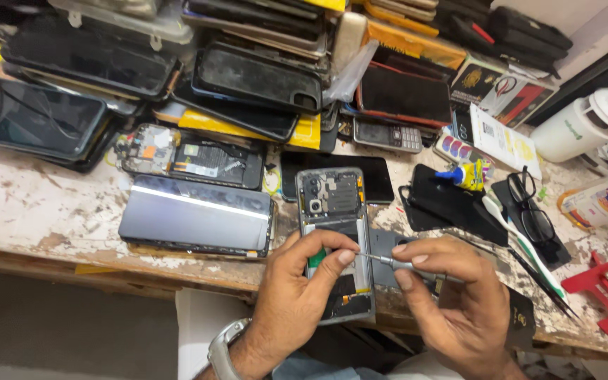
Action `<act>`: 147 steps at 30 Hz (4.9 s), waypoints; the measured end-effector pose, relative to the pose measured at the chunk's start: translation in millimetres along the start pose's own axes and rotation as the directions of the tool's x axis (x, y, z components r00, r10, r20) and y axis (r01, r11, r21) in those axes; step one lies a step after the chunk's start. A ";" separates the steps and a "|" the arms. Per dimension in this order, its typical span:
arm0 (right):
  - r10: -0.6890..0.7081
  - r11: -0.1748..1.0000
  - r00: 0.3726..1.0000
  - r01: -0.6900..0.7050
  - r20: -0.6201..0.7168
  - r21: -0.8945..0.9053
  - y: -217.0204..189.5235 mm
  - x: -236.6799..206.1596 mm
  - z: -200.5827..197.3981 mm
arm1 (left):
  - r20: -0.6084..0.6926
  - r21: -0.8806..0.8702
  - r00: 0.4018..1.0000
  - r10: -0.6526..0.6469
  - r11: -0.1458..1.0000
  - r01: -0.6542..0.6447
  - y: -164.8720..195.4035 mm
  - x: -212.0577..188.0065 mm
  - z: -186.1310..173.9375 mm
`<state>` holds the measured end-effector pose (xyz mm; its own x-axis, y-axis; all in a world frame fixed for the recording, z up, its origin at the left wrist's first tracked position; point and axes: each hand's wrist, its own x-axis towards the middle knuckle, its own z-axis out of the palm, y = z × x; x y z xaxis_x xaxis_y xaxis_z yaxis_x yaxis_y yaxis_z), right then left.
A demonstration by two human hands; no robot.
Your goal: The person uses a screwdriver to remove screws from the internal frame of a disassembled smartphone. They repeatedly loosen and remove screws from various locations on the phone's chassis while holding the device steady.
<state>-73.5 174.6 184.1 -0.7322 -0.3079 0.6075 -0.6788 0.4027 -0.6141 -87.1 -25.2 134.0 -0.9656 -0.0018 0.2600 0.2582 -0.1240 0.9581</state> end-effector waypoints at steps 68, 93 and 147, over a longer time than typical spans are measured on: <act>0.039 0.996 0.998 -0.043 0.057 0.072 -0.2 5.4 -1.4 | 0.023 0.008 0.999 0.038 0.999 -0.038 -0.1 -2.8 -4.6; -0.118 0.982 0.980 0.138 0.160 -0.125 -5.6 16.4 -8.6 | 0.045 0.034 0.999 0.024 0.999 -0.026 1.4 -1.6 -4.4; -0.099 0.865 0.957 0.218 0.273 -0.453 5.3 61.8 -25.9 | 0.134 0.203 0.991 -0.017 0.979 -0.011 12.9 -2.6 -2.7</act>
<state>-120.9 180.0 231.4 -0.6489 -0.5697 0.5043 -0.7216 0.6711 -0.1703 -81.3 -29.4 145.4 -0.9570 0.1330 0.2577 0.2696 0.0801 0.9596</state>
